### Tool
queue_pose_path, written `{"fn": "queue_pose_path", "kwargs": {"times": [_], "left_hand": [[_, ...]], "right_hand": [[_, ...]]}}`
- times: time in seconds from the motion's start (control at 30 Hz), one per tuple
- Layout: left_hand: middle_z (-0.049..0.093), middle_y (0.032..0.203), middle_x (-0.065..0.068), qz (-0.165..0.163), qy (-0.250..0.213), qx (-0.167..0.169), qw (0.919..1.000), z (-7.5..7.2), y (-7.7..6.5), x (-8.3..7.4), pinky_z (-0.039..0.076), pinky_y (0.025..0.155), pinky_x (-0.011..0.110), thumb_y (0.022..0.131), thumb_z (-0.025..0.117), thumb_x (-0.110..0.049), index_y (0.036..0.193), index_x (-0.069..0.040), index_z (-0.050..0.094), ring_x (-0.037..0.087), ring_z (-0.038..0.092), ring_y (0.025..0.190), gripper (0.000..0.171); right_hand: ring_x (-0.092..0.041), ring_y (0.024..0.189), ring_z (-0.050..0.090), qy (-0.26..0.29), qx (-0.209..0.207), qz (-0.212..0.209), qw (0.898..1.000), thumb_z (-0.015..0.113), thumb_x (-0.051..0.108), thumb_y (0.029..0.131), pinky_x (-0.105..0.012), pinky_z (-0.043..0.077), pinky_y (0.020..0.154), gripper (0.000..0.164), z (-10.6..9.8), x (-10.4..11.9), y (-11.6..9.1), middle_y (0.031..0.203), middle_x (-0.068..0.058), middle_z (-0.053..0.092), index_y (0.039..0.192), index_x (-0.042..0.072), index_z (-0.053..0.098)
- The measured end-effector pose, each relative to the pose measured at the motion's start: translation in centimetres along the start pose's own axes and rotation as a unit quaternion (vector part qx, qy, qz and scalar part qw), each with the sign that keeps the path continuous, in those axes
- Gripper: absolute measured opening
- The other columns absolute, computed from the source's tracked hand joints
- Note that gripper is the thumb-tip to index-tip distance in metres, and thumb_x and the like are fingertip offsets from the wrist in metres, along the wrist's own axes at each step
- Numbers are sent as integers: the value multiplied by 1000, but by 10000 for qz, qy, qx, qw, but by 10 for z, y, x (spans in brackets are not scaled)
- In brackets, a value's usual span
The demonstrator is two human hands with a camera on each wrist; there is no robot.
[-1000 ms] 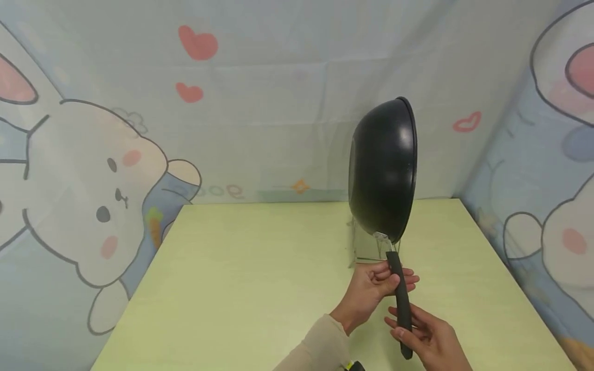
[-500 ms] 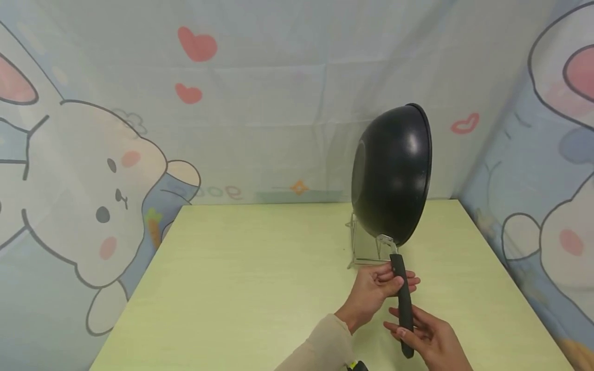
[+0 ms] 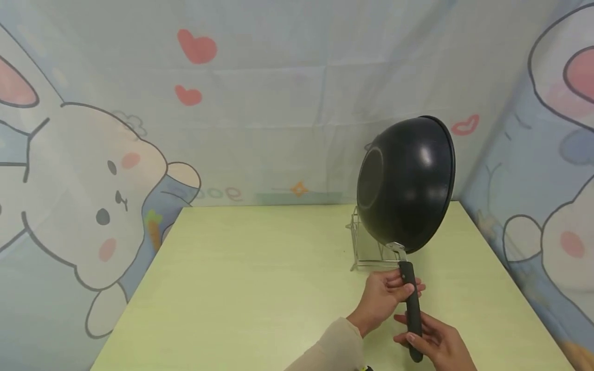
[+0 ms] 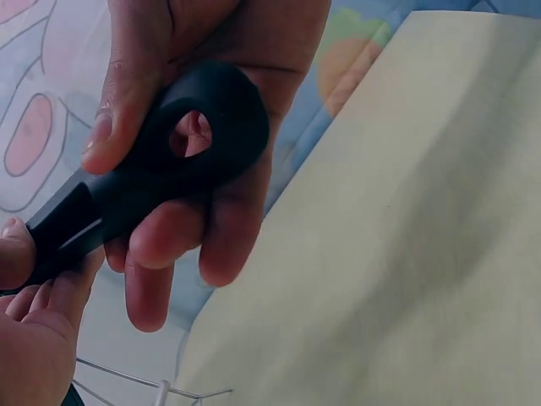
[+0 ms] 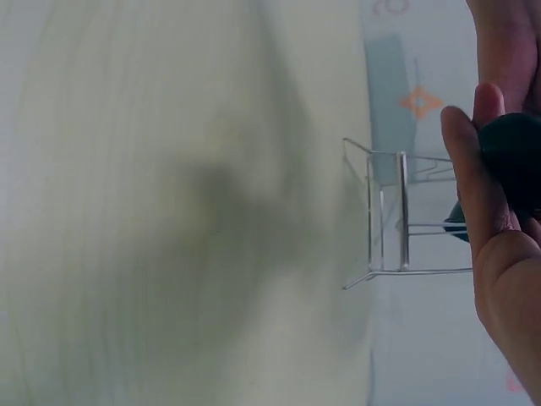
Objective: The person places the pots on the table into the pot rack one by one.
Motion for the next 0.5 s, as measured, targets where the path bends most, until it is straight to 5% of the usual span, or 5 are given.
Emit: {"fn": "queue_pose_path", "kwargs": {"times": [0.3, 0.5], "left_hand": [[79, 104, 11, -274, 372, -296, 9985, 0, -3, 12, 61, 84, 19, 91, 68, 1, 119, -8, 73, 15, 77, 96, 29], [79, 102, 9, -353, 523, -435, 9971, -1, -1, 17, 61, 82, 19, 91, 69, 1, 118, -8, 73, 13, 77, 94, 29]], "right_hand": [[-16, 94, 77, 805, 168, 387, 9959, 58, 5, 100, -20, 61, 83, 51, -1, -22, -2, 114, 21, 73, 121, 51, 57], [-22, 96, 77, 917, 181, 666, 9934, 59, 8, 100, -24, 61, 86, 46, -4, -29, 1, 114, 16, 75, 143, -4, 49]]}}
Point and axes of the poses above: each hand's wrist, its own y-axis towards the middle knuckle, its own z-axis out of the palm, x = y × z, the point moved 3 cm from there along y, towards the middle knuckle
